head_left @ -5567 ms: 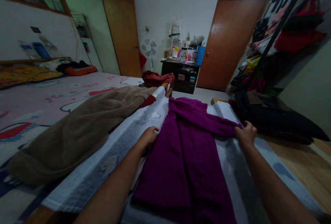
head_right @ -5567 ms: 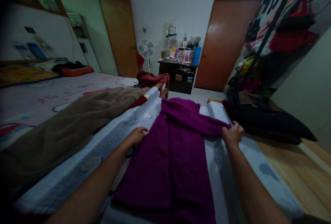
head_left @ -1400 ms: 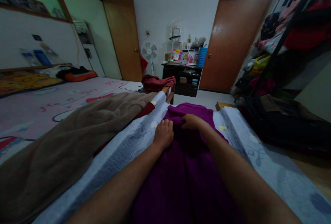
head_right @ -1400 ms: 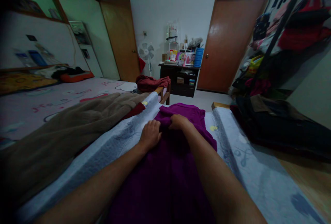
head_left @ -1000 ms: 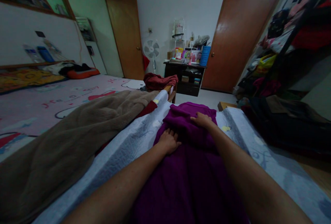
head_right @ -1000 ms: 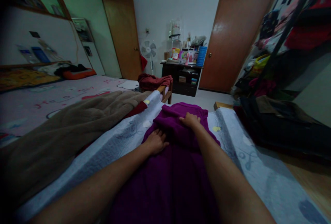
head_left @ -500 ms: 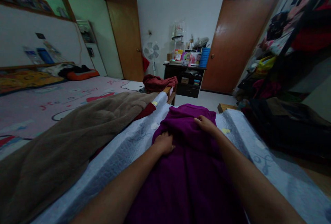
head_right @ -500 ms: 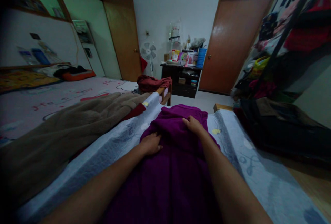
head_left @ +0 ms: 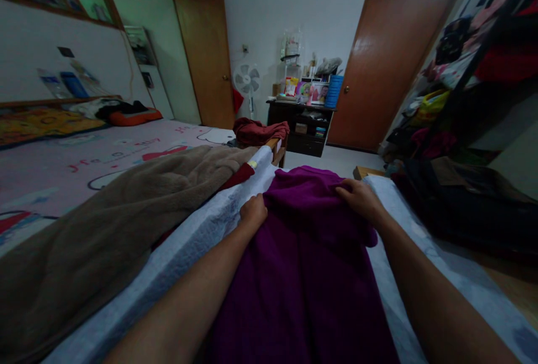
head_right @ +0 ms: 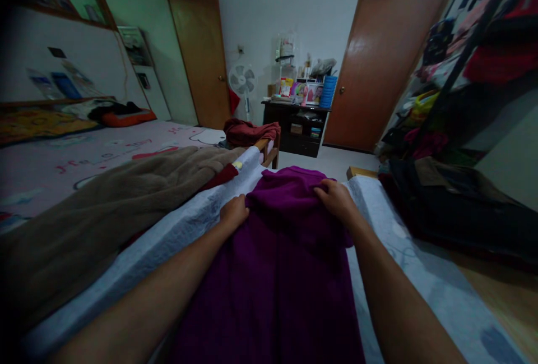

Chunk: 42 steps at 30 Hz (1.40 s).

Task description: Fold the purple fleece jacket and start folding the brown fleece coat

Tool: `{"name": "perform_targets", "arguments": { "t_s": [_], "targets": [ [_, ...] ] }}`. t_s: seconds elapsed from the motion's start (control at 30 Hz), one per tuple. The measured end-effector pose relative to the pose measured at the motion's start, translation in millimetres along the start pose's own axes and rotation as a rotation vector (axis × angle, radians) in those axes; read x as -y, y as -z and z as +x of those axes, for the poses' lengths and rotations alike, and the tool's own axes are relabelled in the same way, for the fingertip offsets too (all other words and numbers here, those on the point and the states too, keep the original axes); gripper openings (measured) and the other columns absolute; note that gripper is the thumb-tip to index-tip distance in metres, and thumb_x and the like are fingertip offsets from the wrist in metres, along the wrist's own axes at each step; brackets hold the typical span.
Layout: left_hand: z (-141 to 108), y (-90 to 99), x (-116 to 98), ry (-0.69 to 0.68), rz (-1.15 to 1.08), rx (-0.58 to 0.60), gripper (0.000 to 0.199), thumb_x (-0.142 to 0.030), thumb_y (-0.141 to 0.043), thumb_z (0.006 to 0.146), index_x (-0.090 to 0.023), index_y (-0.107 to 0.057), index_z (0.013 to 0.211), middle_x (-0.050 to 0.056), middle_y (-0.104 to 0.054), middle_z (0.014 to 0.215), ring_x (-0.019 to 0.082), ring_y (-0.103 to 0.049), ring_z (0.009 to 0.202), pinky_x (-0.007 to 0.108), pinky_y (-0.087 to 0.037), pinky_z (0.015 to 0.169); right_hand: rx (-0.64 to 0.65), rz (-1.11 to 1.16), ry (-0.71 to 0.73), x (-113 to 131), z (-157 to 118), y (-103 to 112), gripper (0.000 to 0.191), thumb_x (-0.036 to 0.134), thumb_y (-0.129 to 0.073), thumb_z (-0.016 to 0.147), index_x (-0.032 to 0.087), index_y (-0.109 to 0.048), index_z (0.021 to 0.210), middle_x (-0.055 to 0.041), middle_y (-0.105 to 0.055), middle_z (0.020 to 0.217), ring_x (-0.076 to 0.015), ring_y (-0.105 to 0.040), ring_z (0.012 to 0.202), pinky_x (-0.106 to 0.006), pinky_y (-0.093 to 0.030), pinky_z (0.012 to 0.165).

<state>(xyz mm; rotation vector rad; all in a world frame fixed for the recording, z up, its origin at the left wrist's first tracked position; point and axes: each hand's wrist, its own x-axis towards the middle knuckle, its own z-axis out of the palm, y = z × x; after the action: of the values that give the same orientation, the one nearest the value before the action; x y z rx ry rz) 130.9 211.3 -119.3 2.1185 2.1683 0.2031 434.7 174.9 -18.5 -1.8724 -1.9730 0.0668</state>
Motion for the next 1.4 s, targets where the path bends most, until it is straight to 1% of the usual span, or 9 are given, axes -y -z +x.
{"name": "perform_targets", "arguments": {
  "t_s": [0.13,0.27,0.4,0.6,0.73,0.9,1.07,1.23,1.4],
  "targets": [
    [-4,-1.6,3,-0.035,0.022,-0.022,0.030,-0.016,-0.040,0.089,-0.017,-0.054,0.115,0.014,-0.063,0.110,0.026,-0.065,0.098,0.036,-0.051,0.077,-0.093,-0.201,-0.141,-32,-4,32,0.031,0.044,-0.052,0.089,0.021,-0.069,0.098,-0.0100,-0.071,0.093,-0.0230,-0.064,0.086,-0.030,-0.043,0.075],
    [-12,1.1,1,-0.186,0.034,-0.027,0.032,-0.011,-0.041,0.087,-0.020,-0.054,0.115,0.011,-0.059,0.118,0.023,-0.059,0.109,0.034,-0.049,0.088,0.196,-0.490,-0.305,-57,-16,18,0.024,0.040,-0.062,0.083,0.020,-0.072,0.090,-0.0166,-0.069,0.101,-0.0301,-0.064,0.095,-0.038,-0.044,0.077],
    [-9,6.9,-4,-0.281,0.050,0.001,0.032,-0.014,-0.051,0.083,-0.020,-0.056,0.114,0.009,-0.061,0.115,0.023,-0.058,0.109,0.034,-0.046,0.093,0.229,-0.422,-0.191,-33,-11,-19,0.027,0.039,-0.056,0.087,0.022,-0.070,0.103,-0.0155,-0.066,0.114,-0.0325,-0.060,0.106,-0.041,-0.044,0.082],
    [-1,8.9,-15,-0.214,0.072,-0.059,0.038,-0.043,-0.061,0.080,-0.017,-0.060,0.108,0.014,-0.058,0.117,0.031,-0.054,0.113,0.041,-0.047,0.091,0.171,-0.250,-0.041,35,37,-67,0.031,0.039,-0.046,0.093,0.021,-0.070,0.102,-0.0129,-0.067,0.113,-0.0272,-0.060,0.106,-0.035,-0.044,0.084],
    [-1,0.0,-24,-0.236,0.028,-0.067,0.028,-0.032,-0.058,0.085,-0.021,-0.056,0.110,0.009,-0.060,0.114,0.025,-0.056,0.110,0.036,-0.046,0.092,0.120,-0.173,-0.113,53,68,-95,0.037,0.042,-0.043,0.094,0.020,-0.066,0.112,-0.0149,-0.064,0.119,-0.0300,-0.058,0.112,-0.040,-0.043,0.089],
    [-1,-10.4,-21,-0.226,0.002,-0.050,0.036,-0.035,-0.063,0.082,-0.023,-0.050,0.113,0.008,-0.056,0.119,0.024,-0.058,0.106,0.034,-0.049,0.085,0.226,-0.100,-0.116,59,88,-122,0.038,0.044,-0.053,0.089,0.015,-0.067,0.108,-0.0156,-0.068,0.112,-0.0281,-0.062,0.106,-0.035,-0.043,0.088],
    [2,-16.5,-14,-0.222,-0.057,-0.049,0.031,-0.036,-0.060,0.085,-0.024,-0.048,0.112,0.006,-0.057,0.117,0.023,-0.060,0.103,0.034,-0.048,0.085,0.135,-0.035,-0.005,55,109,-111,0.041,0.037,-0.032,0.099,0.018,-0.066,0.111,-0.0100,-0.067,0.118,-0.0191,-0.060,0.109,-0.024,-0.039,0.091],
    [0,-19.9,-14,-0.175,-0.086,-0.095,0.026,-0.021,-0.049,0.089,-0.024,-0.046,0.115,0.006,-0.058,0.116,0.020,-0.061,0.098,0.032,-0.048,0.082,0.029,-0.083,-0.151,29,118,-102,0.045,0.038,-0.027,0.100,0.018,-0.064,0.116,-0.0112,-0.066,0.121,-0.0204,-0.059,0.110,-0.025,-0.040,0.092],
    [-5,-18.3,-13,-0.258,-0.059,-0.150,0.030,-0.016,-0.046,0.088,-0.024,-0.050,0.116,0.006,-0.058,0.110,0.021,-0.058,0.099,0.034,-0.047,0.084,0.192,-0.141,-0.251,12,108,-127,0.035,0.034,-0.045,0.092,0.015,-0.070,0.107,-0.0168,-0.068,0.112,-0.0267,-0.064,0.104,-0.033,-0.046,0.085]
  ]
}}
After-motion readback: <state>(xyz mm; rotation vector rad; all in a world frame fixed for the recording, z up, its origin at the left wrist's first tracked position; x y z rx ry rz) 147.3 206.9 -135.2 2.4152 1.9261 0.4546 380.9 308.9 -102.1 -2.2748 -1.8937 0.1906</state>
